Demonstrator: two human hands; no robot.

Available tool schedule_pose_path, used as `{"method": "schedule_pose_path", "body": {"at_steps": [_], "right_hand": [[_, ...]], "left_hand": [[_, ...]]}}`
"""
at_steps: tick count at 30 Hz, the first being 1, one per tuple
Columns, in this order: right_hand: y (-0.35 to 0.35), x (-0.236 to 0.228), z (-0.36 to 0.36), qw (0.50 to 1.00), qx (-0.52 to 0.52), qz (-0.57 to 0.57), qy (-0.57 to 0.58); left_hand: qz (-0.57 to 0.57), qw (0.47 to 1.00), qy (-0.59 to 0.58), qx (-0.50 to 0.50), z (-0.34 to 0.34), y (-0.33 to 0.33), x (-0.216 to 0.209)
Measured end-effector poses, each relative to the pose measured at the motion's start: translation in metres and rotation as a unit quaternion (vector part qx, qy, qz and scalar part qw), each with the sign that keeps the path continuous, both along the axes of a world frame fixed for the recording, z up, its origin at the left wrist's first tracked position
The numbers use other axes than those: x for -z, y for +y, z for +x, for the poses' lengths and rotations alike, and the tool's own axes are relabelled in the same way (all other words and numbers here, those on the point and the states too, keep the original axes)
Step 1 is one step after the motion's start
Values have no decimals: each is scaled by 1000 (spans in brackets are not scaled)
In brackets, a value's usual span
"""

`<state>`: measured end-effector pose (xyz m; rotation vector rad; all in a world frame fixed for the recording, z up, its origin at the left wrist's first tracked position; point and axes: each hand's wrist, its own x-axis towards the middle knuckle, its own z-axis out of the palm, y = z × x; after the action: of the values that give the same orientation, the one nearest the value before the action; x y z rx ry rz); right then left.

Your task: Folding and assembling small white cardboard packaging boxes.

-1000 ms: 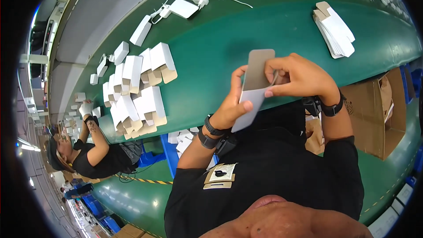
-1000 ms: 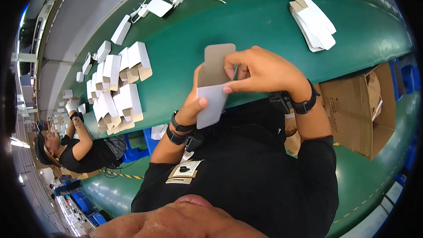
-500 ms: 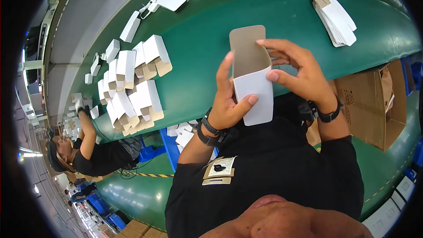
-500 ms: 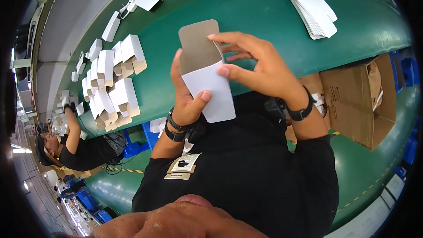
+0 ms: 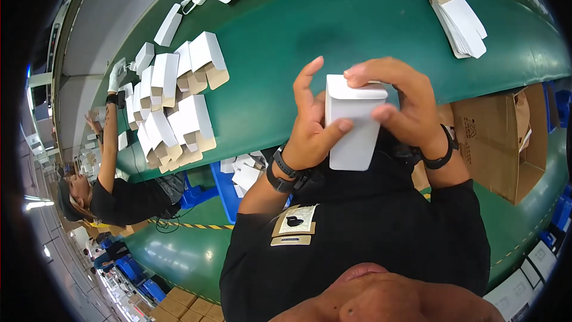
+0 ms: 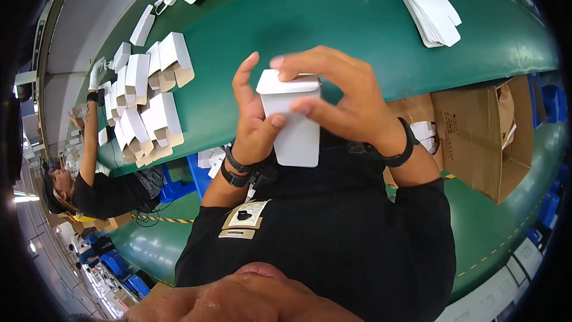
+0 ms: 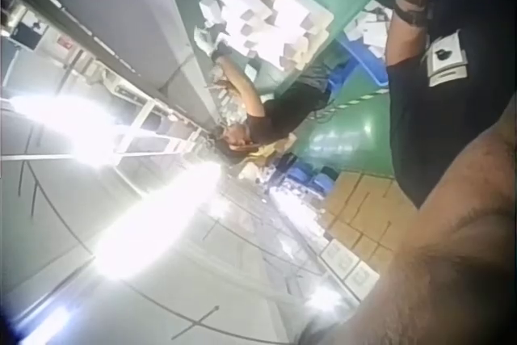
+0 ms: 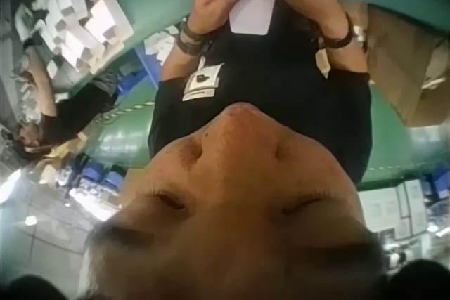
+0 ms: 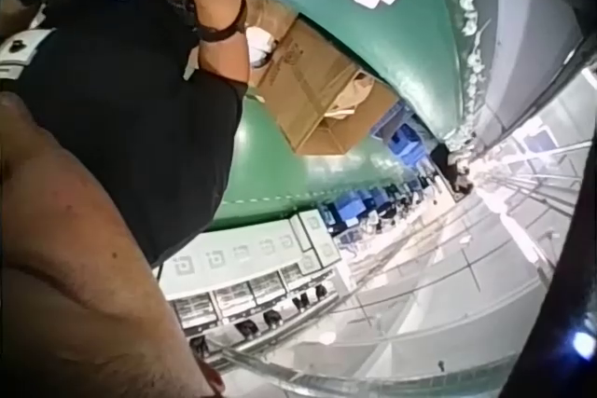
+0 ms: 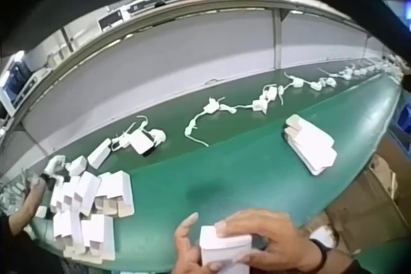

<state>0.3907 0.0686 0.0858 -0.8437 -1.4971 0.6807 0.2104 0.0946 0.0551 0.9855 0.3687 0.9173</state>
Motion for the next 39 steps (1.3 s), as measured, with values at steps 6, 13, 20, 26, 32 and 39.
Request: {"method": "schedule_pose_path", "body": {"at_steps": [6,13,20,26,32,39], "right_hand": [[-3,-3,4,991,-8,-127,33],[0,-9,13,985,-43,-163,-24],[7,12,19,988,-13,-114,-99],[44,26,140,823,361,-58,-435],[33,75,223,706,442,-203,-515],[23,60,234,724,424,-295,-457]], "left_hand": [[214,967,133,36,-13,2,0],[173,979,109,6,-8,2,11],[84,993,80,19,5,30,14],[-71,966,173,-179,36,155,24],[-35,880,211,-423,2,325,64],[-32,907,208,-365,-2,307,56]]}}
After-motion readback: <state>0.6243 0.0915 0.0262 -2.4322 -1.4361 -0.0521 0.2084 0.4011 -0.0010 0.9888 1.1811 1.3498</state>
